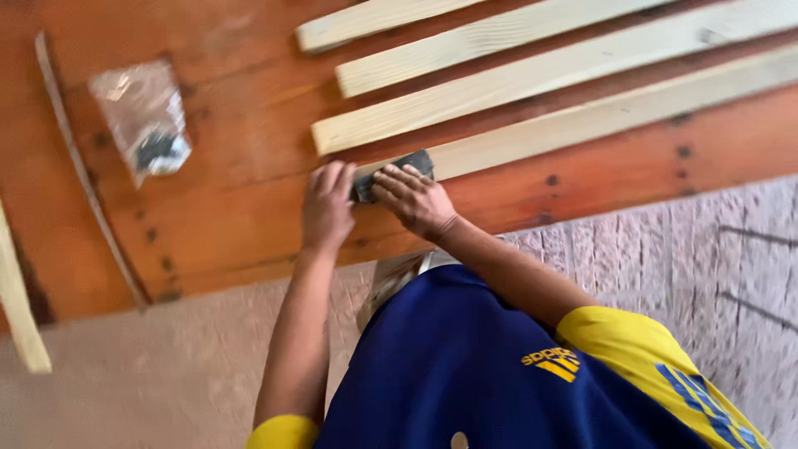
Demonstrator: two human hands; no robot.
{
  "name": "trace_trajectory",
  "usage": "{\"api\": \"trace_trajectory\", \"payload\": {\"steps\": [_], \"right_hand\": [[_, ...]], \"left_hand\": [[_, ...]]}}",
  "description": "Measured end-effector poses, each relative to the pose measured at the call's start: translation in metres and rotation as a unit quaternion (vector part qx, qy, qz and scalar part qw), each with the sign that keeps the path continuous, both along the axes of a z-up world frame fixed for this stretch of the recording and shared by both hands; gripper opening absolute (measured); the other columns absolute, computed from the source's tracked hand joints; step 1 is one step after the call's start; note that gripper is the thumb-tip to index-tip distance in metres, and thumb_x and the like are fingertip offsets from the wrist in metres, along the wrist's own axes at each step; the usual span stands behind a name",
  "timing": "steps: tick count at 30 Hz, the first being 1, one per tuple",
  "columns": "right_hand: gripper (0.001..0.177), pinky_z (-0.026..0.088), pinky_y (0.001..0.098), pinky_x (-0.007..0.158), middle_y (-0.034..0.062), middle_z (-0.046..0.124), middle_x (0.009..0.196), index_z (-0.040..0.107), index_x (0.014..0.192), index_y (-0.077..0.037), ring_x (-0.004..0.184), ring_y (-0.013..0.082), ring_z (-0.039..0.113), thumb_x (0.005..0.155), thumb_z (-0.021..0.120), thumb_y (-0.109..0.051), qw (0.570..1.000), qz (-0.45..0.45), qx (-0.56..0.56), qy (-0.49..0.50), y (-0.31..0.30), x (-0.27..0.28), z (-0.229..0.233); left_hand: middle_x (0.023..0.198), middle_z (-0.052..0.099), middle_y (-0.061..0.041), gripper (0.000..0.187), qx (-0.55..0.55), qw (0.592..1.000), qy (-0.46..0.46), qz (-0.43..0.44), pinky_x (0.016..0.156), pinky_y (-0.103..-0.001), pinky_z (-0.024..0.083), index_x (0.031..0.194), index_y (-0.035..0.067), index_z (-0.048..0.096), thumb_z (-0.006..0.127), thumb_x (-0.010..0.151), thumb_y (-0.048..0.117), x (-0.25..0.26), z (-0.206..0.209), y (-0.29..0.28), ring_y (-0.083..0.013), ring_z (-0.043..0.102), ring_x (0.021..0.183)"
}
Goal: The person sands several wooden planks by hand using a piece of sandpaper on a large wooden table.
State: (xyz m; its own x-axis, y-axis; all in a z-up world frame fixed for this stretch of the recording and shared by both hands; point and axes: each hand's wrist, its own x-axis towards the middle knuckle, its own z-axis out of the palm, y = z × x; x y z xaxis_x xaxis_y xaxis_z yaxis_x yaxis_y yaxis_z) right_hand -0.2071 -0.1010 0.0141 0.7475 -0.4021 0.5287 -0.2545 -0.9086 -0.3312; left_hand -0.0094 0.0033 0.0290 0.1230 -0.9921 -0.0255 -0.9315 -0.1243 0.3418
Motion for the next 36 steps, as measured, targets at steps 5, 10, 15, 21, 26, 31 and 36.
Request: {"api": "trace_trajectory", "payload": {"steps": [5, 10, 15, 21, 26, 31, 36], "right_hand": [[0.024, 0.050, 0.0387, 0.108, 0.0028, 0.075, 0.123, 0.077, 0.114, -0.020, 0.120, 0.0233, 0.070, 0.100, 0.058, -0.013, 0.998, -0.063, 0.014, 0.006, -0.029, -0.058, -0.006], [0.027, 0.050, 0.0390, 0.108, 0.0039, 0.076, 0.123, 0.078, 0.112, -0.018, 0.120, 0.0243, 0.070, 0.096, 0.059, -0.006, 0.992, -0.123, 0.035, 0.014, -0.077, -0.141, 0.005], [0.054, 0.050, 0.0382, 0.111, -0.0011, 0.076, 0.126, 0.076, 0.121, -0.024, 0.123, 0.0229, 0.069, 0.070, 0.078, -0.008, 0.976, -0.214, 0.013, 0.045, -0.128, -0.231, -0.034], [0.029, 0.052, 0.0284, 0.109, -0.0125, 0.078, 0.125, 0.080, 0.115, -0.032, 0.121, 0.0101, 0.071, 0.092, 0.069, -0.017, 0.937, -0.323, -0.079, 0.107, -0.185, -0.307, -0.022], [0.032, 0.053, 0.0298, 0.111, -0.0076, 0.079, 0.123, 0.080, 0.113, -0.026, 0.120, 0.0145, 0.072, 0.089, 0.068, -0.010, 0.942, -0.314, -0.061, 0.103, -0.178, -0.296, -0.002], [0.025, 0.055, 0.0320, 0.109, -0.0024, 0.079, 0.127, 0.079, 0.116, -0.023, 0.124, 0.0180, 0.072, 0.097, 0.069, -0.011, 0.966, -0.212, -0.118, 0.088, -0.155, -0.226, 0.023], [0.030, 0.056, 0.0373, 0.107, 0.0028, 0.079, 0.124, 0.079, 0.115, -0.023, 0.120, 0.0236, 0.073, 0.096, 0.064, -0.006, 0.993, -0.053, -0.085, 0.061, -0.079, -0.100, 0.053]], "left_hand": [[0.133, 0.056, -0.016, 0.078, -0.011, 0.999, -0.034, -0.011, 0.113, -0.046, 0.041, 0.138, 0.003, 0.059, 0.086, 0.065, 0.004, -0.002, -0.001, 0.002, -0.0375, 0.053, 0.125], [0.136, 0.054, -0.018, 0.079, -0.009, 0.999, -0.049, -0.020, 0.111, -0.050, 0.041, 0.141, 0.002, 0.058, 0.086, 0.067, 0.006, -0.004, -0.002, 0.001, -0.0394, 0.052, 0.125], [0.134, 0.057, -0.017, 0.077, -0.007, 0.998, -0.057, 0.003, 0.112, -0.049, 0.044, 0.141, 0.004, 0.060, 0.081, 0.067, 0.000, -0.005, -0.004, 0.003, -0.0391, 0.053, 0.123], [0.133, 0.056, -0.016, 0.078, -0.003, 0.999, -0.046, 0.009, 0.110, -0.050, 0.046, 0.141, 0.005, 0.060, 0.083, 0.067, 0.002, -0.003, -0.011, 0.007, -0.0406, 0.053, 0.122], [0.133, 0.056, -0.015, 0.075, -0.009, 0.999, -0.044, 0.010, 0.109, -0.050, 0.047, 0.141, 0.006, 0.059, 0.082, 0.069, 0.003, -0.002, -0.014, 0.002, -0.0394, 0.054, 0.122], [0.134, 0.058, -0.013, 0.080, -0.034, 0.998, -0.037, 0.041, 0.109, -0.047, 0.046, 0.140, 0.009, 0.060, 0.088, 0.065, 0.008, -0.003, -0.017, 0.001, -0.0361, 0.058, 0.121], [0.127, 0.061, -0.014, 0.081, -0.047, 0.999, 0.008, 0.006, 0.106, -0.052, 0.047, 0.133, 0.008, 0.063, 0.094, 0.059, 0.009, 0.003, -0.003, 0.005, -0.0399, 0.060, 0.119]]}}
